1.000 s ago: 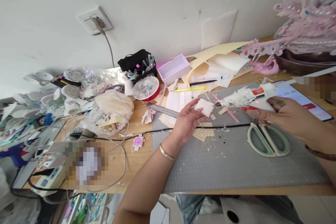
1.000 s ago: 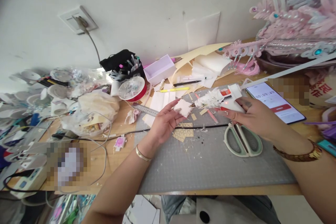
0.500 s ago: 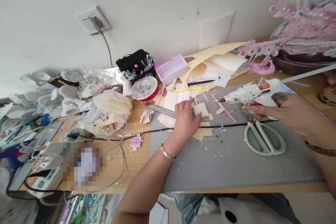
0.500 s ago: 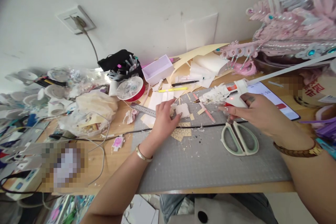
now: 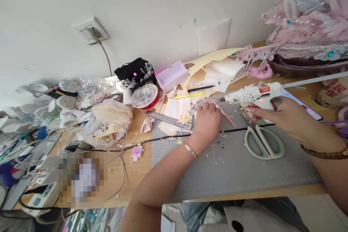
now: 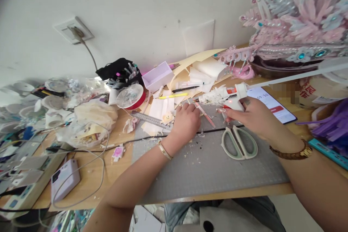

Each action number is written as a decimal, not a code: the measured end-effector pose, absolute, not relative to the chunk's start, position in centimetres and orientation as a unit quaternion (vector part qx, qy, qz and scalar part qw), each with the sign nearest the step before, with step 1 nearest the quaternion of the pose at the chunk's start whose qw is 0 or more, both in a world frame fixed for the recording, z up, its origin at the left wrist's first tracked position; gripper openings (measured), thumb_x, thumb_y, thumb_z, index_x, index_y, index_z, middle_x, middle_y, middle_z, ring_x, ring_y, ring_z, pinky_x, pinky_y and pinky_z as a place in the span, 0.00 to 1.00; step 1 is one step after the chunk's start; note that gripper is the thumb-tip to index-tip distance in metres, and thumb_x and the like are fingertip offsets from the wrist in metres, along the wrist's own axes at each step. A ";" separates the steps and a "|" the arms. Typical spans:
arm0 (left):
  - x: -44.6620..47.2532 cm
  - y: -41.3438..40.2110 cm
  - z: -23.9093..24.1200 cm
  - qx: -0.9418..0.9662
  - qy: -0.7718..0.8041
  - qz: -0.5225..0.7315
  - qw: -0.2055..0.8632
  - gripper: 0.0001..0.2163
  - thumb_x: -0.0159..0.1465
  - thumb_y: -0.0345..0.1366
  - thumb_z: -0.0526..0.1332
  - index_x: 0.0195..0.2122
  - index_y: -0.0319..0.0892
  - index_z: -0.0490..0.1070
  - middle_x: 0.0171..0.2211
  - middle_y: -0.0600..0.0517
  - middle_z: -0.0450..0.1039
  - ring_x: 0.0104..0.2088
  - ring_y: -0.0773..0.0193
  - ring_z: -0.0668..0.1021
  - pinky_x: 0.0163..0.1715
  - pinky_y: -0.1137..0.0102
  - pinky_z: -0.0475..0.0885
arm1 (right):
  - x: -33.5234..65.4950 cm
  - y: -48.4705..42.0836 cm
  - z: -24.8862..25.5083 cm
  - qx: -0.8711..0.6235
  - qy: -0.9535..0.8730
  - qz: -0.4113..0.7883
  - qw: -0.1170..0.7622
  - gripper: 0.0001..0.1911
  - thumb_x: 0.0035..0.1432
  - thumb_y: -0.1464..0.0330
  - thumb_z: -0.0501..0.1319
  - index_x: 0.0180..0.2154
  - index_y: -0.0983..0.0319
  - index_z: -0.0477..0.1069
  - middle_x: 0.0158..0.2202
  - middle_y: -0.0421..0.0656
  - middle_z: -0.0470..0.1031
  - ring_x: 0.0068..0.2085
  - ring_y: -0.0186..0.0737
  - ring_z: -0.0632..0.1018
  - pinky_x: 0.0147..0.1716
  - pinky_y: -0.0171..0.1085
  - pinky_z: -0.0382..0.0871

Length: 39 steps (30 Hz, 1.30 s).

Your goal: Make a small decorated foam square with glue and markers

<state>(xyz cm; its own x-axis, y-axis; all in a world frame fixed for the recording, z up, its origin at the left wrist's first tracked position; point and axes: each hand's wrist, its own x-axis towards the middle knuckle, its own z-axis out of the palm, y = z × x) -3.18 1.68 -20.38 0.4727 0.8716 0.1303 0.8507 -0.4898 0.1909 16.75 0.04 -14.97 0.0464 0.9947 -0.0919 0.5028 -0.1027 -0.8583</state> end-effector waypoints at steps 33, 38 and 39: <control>-10.8 -2.7 -21.2 0.773 0.481 0.393 0.127 0.12 0.69 0.34 0.59 0.47 0.57 0.79 0.46 0.51 0.83 0.50 0.50 0.75 0.49 0.55 0.56 | 16.4 -0.9 -16.7 -0.630 -0.684 0.289 0.229 0.14 0.41 0.51 0.61 0.26 0.53 0.74 0.31 0.43 0.83 0.37 0.58 0.81 0.43 0.53 0.76; -10.7 -2.5 -21.1 0.800 0.434 0.409 -0.060 0.12 0.68 0.29 0.61 0.46 0.53 0.78 0.42 0.54 0.84 0.45 0.54 0.77 0.43 0.59 0.58 | 16.3 -0.8 -16.6 -0.631 -0.696 0.267 0.215 0.16 0.42 0.50 0.60 0.26 0.54 0.74 0.27 0.43 0.80 0.32 0.55 0.80 0.39 0.52 0.75; -10.6 -2.5 -21.0 0.800 0.424 0.412 -0.104 0.12 0.68 0.28 0.61 0.46 0.52 0.78 0.41 0.55 0.84 0.44 0.56 0.77 0.42 0.60 0.58 | 16.3 -0.8 -16.6 -0.630 -0.698 0.265 0.213 0.16 0.42 0.50 0.60 0.26 0.54 0.74 0.27 0.44 0.80 0.31 0.55 0.79 0.37 0.51 0.75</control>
